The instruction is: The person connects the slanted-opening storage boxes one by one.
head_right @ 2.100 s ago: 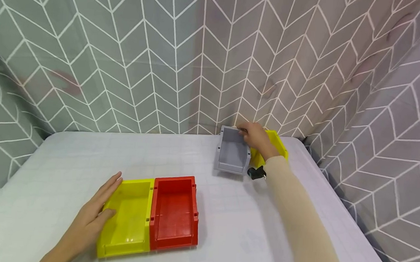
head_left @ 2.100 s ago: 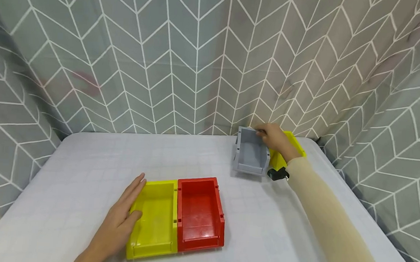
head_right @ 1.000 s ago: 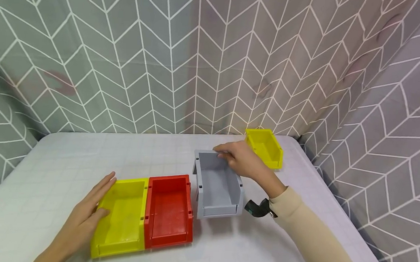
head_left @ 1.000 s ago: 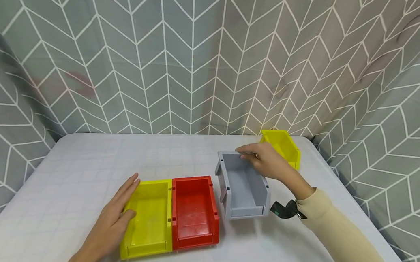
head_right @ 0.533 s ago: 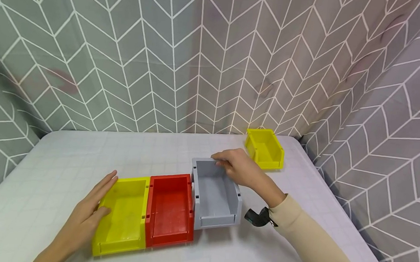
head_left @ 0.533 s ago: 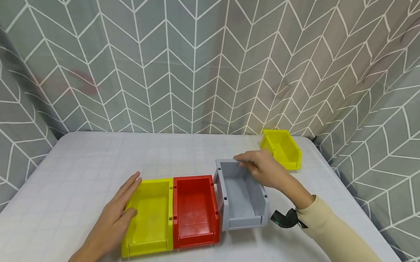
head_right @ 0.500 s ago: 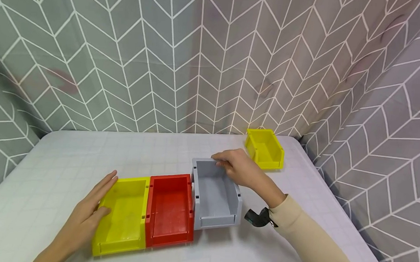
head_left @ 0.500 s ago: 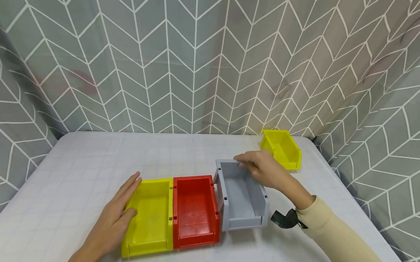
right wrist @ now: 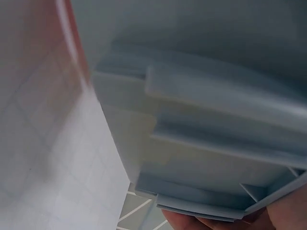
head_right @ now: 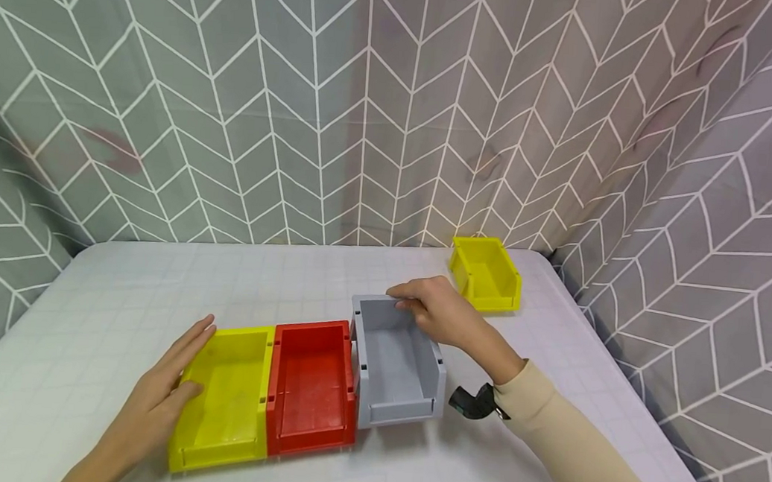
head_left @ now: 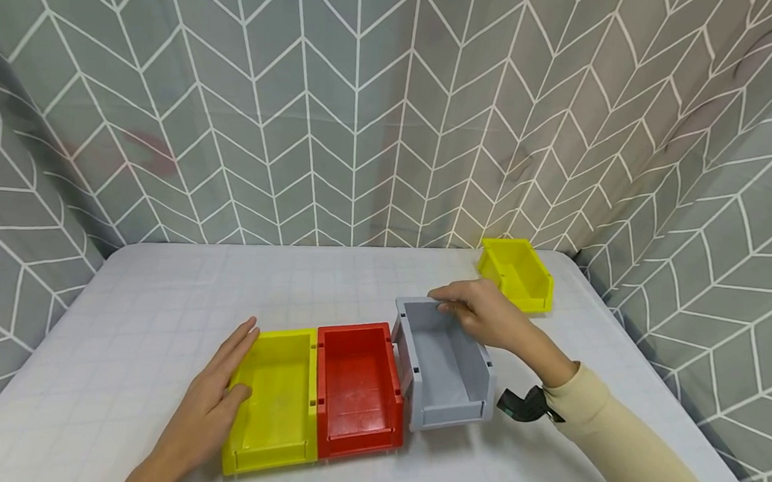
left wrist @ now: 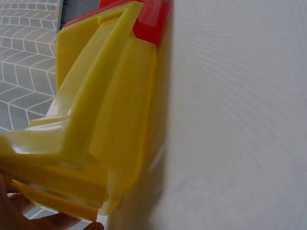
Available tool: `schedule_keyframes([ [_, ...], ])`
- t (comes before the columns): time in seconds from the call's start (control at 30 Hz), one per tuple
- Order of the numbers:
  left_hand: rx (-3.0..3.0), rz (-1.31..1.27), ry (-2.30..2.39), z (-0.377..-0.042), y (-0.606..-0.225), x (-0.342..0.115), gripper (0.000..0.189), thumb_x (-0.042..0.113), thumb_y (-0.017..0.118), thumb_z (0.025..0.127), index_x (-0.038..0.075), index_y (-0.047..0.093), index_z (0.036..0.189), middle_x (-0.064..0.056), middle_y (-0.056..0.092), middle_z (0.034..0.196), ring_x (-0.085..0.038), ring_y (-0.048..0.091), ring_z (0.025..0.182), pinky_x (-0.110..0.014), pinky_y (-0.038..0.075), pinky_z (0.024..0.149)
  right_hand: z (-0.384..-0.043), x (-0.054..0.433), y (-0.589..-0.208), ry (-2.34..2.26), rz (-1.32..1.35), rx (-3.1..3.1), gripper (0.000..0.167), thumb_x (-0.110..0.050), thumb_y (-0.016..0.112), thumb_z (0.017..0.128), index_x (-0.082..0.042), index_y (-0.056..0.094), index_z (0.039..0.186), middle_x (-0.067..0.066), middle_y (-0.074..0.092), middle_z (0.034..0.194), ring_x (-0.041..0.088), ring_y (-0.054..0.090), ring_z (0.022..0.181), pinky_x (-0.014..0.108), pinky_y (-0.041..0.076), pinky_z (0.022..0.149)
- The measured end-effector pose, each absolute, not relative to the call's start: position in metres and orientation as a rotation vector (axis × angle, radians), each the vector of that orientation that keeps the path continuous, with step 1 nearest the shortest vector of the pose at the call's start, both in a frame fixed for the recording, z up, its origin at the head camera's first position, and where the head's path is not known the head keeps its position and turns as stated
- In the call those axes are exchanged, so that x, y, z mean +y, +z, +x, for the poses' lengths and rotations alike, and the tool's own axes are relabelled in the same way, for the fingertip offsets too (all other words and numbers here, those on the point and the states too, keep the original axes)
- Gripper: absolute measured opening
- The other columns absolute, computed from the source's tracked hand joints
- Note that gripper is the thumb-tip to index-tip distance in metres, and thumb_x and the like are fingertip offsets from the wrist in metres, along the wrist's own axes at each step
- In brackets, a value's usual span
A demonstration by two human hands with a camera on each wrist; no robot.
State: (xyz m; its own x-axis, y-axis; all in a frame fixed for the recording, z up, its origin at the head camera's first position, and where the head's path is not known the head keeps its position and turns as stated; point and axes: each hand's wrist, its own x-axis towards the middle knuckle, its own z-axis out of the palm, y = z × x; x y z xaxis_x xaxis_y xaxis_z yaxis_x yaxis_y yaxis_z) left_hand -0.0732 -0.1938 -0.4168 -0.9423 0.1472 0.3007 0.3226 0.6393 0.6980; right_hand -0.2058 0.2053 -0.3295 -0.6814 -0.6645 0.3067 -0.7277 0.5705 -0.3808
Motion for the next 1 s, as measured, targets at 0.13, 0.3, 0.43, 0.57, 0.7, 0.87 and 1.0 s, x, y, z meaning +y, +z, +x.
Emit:
schedule_keyframes([
  [0.13,-2.646,-0.381,-1.195,-0.073,-0.417,-0.193,0.080,-0.008,0.051,0.095,0.019,0.028,0.166,0.006,0.020,0.171,-0.030,0.025,0.154,-0.007,0.012,0.112,-0.207,0.206,-0.329,0.735,1.199,-2.671,0.023,0.008,0.069,0.093,0.007,0.076,0.115,0.015,0.076,0.108,0.029,0.073,0.099,0.046,0.061,0.084],
  [0.3,-2.649,-0.379,-1.201,-0.073,-0.416,-0.193,0.080,-0.008,0.051,0.095,0.019,0.028,0.166,0.006,0.020,0.171,-0.030,0.025,0.154,-0.007,0.012,0.112,-0.207,0.206,-0.329,0.736,1.186,-2.677,0.023,0.008,0.069,0.092,0.007,0.076,0.115,0.016,0.076,0.109,0.030,0.073,0.100,0.046,0.061,0.085],
  [0.43,-2.651,-0.373,-1.201,-0.073,-0.416,-0.193,0.079,-0.009,0.051,0.095,0.017,0.029,0.166,0.005,0.020,0.171,-0.031,0.025,0.154,-0.007,0.013,0.112,-0.206,0.204,-0.332,0.739,1.194,-2.687,0.023,0.008,0.068,0.094,0.006,0.076,0.115,0.015,0.076,0.109,0.029,0.073,0.099,0.045,0.061,0.084],
  [0.57,-2.654,-0.368,-1.203,-0.073,-0.416,-0.193,0.079,-0.008,0.051,0.095,0.017,0.028,0.166,0.005,0.020,0.171,-0.030,0.025,0.154,-0.008,0.013,0.113,-0.205,0.203,-0.335,0.739,1.191,-2.705,0.023,0.008,0.068,0.094,0.006,0.076,0.116,0.015,0.076,0.108,0.026,0.072,0.095,0.042,0.061,0.081],
  [0.7,-2.648,-0.378,-1.202,-0.074,-0.417,-0.194,0.079,-0.009,0.051,0.095,0.017,0.028,0.166,0.005,0.020,0.171,-0.030,0.024,0.154,-0.008,0.013,0.113,-0.204,0.202,-0.336,0.727,1.187,-2.720,0.023,0.006,0.068,0.095,0.006,0.075,0.117,0.015,0.076,0.109,0.024,0.071,0.093,0.041,0.060,0.080],
  [0.87,-2.636,-0.393,-1.202,-0.074,-0.418,-0.195,0.080,-0.010,0.051,0.094,0.017,0.028,0.166,0.004,0.020,0.171,-0.030,0.024,0.154,-0.008,0.012,0.113,-0.202,0.200,-0.332,0.705,1.185,-2.747,0.025,0.001,0.069,0.097,0.004,0.074,0.121,0.014,0.075,0.112,0.024,0.070,0.097,0.043,0.059,0.085],
  [1.0,-2.629,-0.402,-1.203,-0.074,-0.418,-0.195,0.081,-0.010,0.051,0.094,0.017,0.028,0.166,0.004,0.020,0.171,-0.030,0.024,0.154,-0.006,0.012,0.112,-0.189,0.191,-0.325,0.725,1.126,-2.684,0.031,-0.002,0.069,0.098,0.001,0.071,0.129,0.012,0.073,0.119,0.028,0.067,0.108,0.046,0.057,0.094],
])
